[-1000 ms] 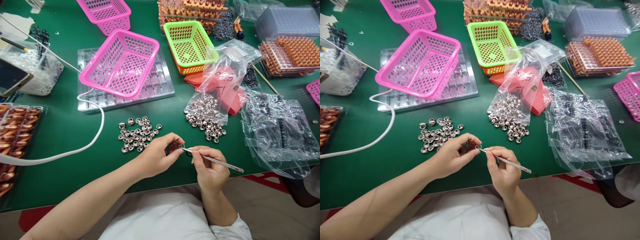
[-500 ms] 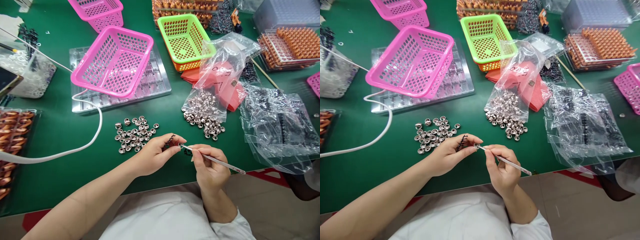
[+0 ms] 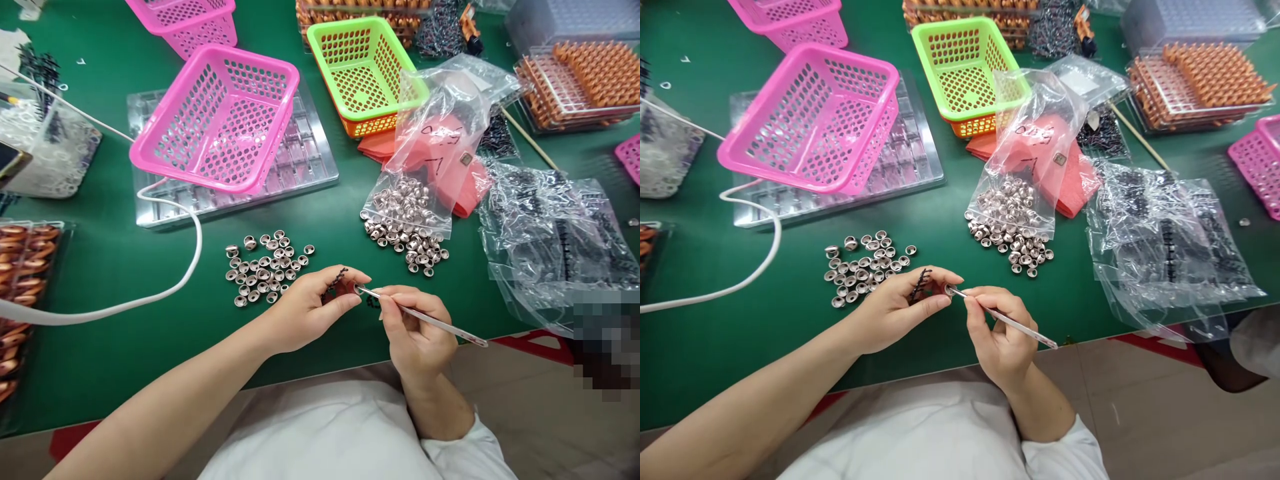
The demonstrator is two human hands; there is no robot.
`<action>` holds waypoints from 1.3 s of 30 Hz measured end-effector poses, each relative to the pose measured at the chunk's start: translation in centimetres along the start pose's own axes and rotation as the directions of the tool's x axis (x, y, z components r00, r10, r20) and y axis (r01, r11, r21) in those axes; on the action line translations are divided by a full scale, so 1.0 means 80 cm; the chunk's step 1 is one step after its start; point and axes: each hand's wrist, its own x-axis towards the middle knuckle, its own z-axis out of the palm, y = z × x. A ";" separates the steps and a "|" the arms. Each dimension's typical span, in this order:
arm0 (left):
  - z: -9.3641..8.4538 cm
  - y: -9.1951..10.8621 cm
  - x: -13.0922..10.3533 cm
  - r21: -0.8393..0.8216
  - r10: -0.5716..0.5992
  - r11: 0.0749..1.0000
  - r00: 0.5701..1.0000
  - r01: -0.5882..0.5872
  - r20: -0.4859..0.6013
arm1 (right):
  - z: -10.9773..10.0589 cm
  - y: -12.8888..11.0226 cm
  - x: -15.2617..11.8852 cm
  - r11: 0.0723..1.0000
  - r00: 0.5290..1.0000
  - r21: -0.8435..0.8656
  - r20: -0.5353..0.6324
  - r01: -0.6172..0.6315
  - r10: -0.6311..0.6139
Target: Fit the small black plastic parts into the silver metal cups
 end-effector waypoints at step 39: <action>0.008 -0.001 -0.001 0.033 -0.005 0.999 0.996 0.008 -0.091 | 0.002 0.001 0.002 0.999 0.999 -0.037 0.022 0.025 -0.024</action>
